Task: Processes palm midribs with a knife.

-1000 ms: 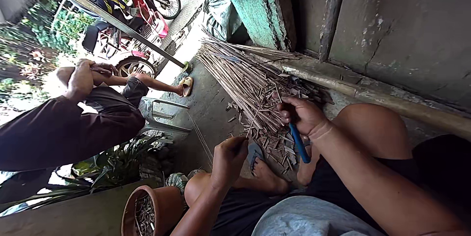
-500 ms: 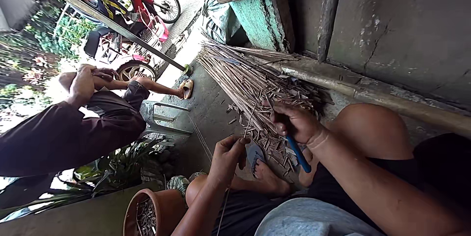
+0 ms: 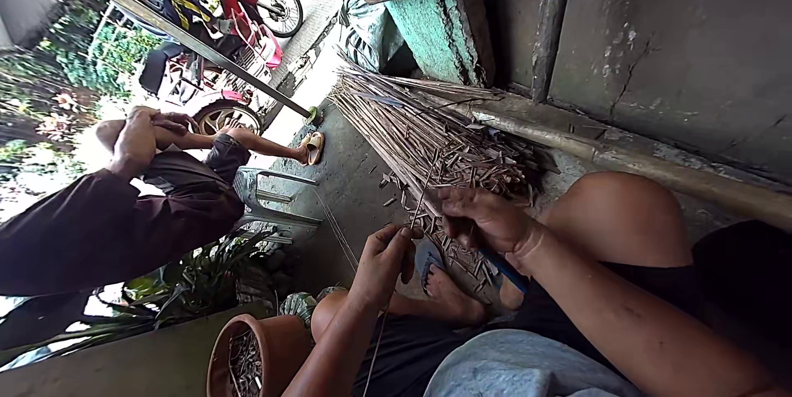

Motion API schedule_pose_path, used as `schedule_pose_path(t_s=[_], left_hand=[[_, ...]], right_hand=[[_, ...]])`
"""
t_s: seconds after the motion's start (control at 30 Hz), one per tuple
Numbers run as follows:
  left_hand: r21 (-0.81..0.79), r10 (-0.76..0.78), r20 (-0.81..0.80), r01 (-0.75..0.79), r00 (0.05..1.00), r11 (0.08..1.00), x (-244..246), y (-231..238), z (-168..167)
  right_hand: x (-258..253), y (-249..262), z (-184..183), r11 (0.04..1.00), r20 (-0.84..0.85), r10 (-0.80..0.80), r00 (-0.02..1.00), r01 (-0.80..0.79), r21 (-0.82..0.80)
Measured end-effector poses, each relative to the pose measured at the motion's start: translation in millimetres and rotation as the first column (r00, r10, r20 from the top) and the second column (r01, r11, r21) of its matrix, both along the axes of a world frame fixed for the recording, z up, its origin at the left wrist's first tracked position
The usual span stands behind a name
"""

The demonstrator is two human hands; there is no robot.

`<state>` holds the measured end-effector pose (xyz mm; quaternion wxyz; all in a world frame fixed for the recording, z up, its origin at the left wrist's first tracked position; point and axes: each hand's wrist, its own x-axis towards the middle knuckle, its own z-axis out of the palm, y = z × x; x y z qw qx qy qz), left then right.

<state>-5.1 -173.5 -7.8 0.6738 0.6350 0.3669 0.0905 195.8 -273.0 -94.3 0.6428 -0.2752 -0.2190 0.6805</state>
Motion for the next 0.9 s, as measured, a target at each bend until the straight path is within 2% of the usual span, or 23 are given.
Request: schedule_pose_path(t_s=[0.07,0.1,0.23,0.3,0.37,0.47,0.53,0.6,0.67,0.73,0.77,0.83,0.9], left_hand=[[-0.109,-0.011,0.048,0.016,0.999,0.994,-0.3,-3.1,-0.9],[-0.188,-0.007,0.078,0.022,0.997,0.982,-0.5,-4.5,-0.2],[-0.488,0.042,0.206,0.065,0.978,0.870,-5.8,-8.5,1.0],[-0.592,0.096,0.256,0.077,0.962,0.802,-6.7,-9.7,-0.5],[-0.656,0.141,0.289,0.089,0.947,0.750,-6.6,-9.3,-1.4],[-0.686,0.156,0.294,0.094,0.943,0.722,-5.8,-10.5,-2.3],[-0.696,0.144,0.282,0.098,0.949,0.712,-6.3,-12.8,-1.5],[-0.693,0.121,0.273,0.108,0.954,0.713,-7.5,-13.2,0.2],[-0.655,0.073,0.259,0.120,0.963,0.746,-8.6,-12.3,1.5],[-0.518,-0.036,0.201,0.137,0.979,0.844,-6.5,-9.1,1.0],[-0.388,-0.118,0.145,0.166,0.982,0.907,-2.4,-5.2,1.9],[-0.091,-0.278,0.022,0.279,0.960,0.956,12.8,6.1,8.9],[0.170,-0.385,-0.076,0.393,0.920,0.904,37.2,17.6,22.9]], right_hand=[[-13.3,-0.1,-3.8,0.991,-0.031,0.121,0.992,-0.119,0.067],[-13.0,1.1,-4.3,0.992,-0.052,0.112,0.992,-0.108,0.073],[18.0,12.5,-5.8,0.985,-0.161,-0.170,0.972,0.164,-0.052],[25.6,10.9,-6.2,0.978,-0.167,-0.207,0.964,0.202,-0.045],[16.8,2.5,-4.6,0.993,-0.098,-0.071,0.993,0.079,0.089],[-8.2,-2.7,-4.8,0.954,-0.051,0.164,0.985,-0.145,0.262],[-12.6,-0.9,-4.9,0.968,-0.047,0.145,0.988,-0.132,0.215],[0.0,3.4,-2.1,0.996,-0.061,-0.004,0.998,0.009,0.085],[20.3,13.1,-3.3,0.961,-0.131,-0.262,0.956,0.247,-0.122],[38.8,22.6,-10.0,0.811,-0.149,-0.530,0.834,0.448,-0.378],[44.7,24.4,-14.6,0.741,-0.124,-0.608,0.784,0.505,-0.442],[46.4,25.1,-20.3,0.668,-0.071,-0.675,0.735,0.568,-0.481],[40.0,25.4,-23.7,0.644,0.000,-0.679,0.734,0.596,-0.479]])
